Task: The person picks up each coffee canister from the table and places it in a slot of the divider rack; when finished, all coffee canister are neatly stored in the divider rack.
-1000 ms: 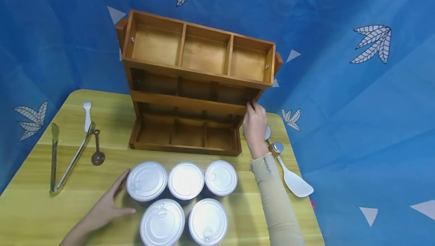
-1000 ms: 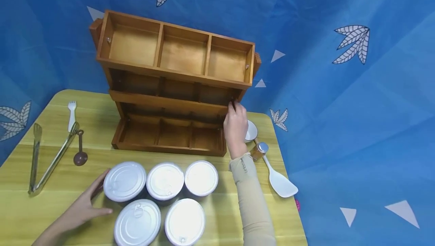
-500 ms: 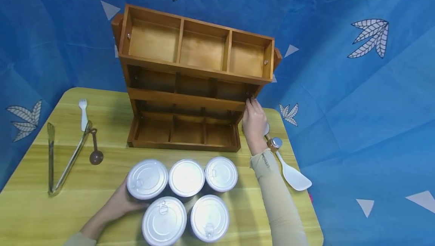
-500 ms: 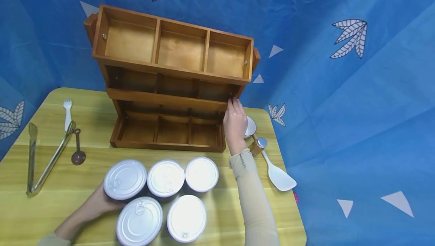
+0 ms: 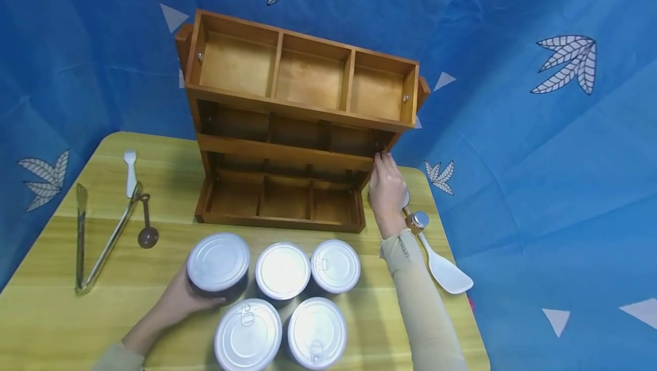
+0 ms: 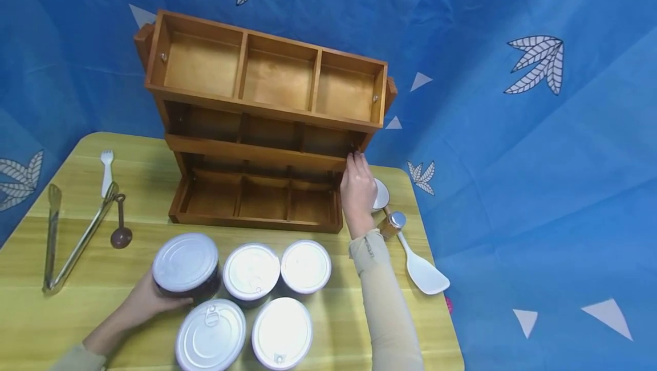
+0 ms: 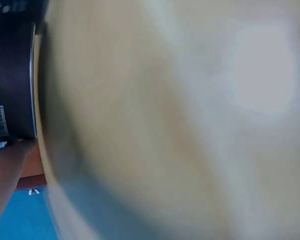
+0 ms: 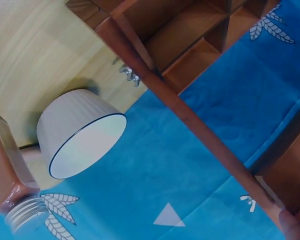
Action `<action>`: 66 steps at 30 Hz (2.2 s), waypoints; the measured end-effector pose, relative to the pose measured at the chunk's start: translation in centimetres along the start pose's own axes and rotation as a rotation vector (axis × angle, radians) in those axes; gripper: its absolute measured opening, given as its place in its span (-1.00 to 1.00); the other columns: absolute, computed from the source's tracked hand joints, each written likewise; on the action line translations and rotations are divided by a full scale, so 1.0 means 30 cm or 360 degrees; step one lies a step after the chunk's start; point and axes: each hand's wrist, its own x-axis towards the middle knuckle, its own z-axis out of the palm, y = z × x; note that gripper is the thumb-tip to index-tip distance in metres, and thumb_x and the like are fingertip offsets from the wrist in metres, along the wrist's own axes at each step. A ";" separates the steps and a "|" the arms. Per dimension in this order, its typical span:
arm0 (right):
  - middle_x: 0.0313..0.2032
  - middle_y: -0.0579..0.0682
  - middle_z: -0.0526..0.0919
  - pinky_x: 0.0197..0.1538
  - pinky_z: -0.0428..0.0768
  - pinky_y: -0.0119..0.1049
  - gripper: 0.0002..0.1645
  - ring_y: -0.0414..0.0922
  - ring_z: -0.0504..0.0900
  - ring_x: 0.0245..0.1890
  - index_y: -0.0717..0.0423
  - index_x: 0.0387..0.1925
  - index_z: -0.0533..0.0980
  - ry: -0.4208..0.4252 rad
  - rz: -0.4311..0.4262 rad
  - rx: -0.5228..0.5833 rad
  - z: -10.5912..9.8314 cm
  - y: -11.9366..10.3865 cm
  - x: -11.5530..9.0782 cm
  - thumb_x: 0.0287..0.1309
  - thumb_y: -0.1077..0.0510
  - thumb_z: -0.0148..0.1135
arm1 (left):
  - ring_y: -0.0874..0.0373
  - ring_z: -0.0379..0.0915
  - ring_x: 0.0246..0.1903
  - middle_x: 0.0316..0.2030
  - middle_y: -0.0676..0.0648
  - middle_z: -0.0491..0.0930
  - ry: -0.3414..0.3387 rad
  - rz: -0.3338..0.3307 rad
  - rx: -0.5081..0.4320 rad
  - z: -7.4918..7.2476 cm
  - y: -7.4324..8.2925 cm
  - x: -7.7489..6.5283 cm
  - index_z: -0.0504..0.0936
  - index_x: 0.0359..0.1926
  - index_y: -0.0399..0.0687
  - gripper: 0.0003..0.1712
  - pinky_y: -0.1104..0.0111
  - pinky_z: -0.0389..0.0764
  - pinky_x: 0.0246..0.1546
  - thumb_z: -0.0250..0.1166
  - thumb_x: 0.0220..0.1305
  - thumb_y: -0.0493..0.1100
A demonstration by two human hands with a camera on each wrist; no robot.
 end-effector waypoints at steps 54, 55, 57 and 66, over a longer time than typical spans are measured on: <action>0.04 0.21 0.69 0.13 0.66 -0.04 -0.72 0.10 0.66 0.12 0.27 -0.01 0.65 -0.0104 0.0069 -0.0030 -0.026 -0.011 0.015 0.32 0.31 0.13 | -0.38 -0.02 0.45 0.46 -0.45 0.02 0.0184 -0.0311 0.0279 0.004 0.080 0.541 -0.27 0.53 -0.22 0.33 -0.27 0.12 0.42 0.52 0.04 -0.09; 0.04 0.21 0.69 0.13 0.66 -0.03 -0.72 0.10 0.66 0.12 0.27 -0.01 0.65 -0.0106 0.0070 -0.0028 -0.026 -0.011 0.015 0.33 0.30 0.13 | -0.39 -0.05 0.46 0.47 -0.46 -0.01 0.0156 -0.0288 0.0267 -0.003 0.084 0.524 -0.28 0.54 -0.22 0.33 -0.26 0.11 0.42 0.51 0.05 -0.09; 0.03 0.21 0.70 0.12 0.66 -0.03 -0.72 0.10 0.66 0.11 0.27 -0.02 0.65 -0.0109 0.0067 -0.0027 -0.026 -0.010 0.014 0.34 0.29 0.12 | -0.40 -0.12 0.47 0.49 -0.46 -0.10 0.0090 -0.0244 0.0234 -0.015 0.090 0.475 -0.31 0.54 -0.22 0.34 -0.27 0.06 0.43 0.51 0.07 -0.09; 0.02 0.21 0.70 0.11 0.66 -0.02 -0.72 0.10 0.66 0.11 0.27 -0.04 0.65 -0.0080 0.0065 -0.0021 -0.026 0.004 0.008 0.33 0.28 0.12 | -0.41 0.20 0.34 0.48 -0.33 0.10 -0.0375 0.0045 0.0413 0.009 0.052 0.203 -0.12 0.56 -0.04 0.39 -0.24 0.30 0.28 0.62 -0.16 -0.12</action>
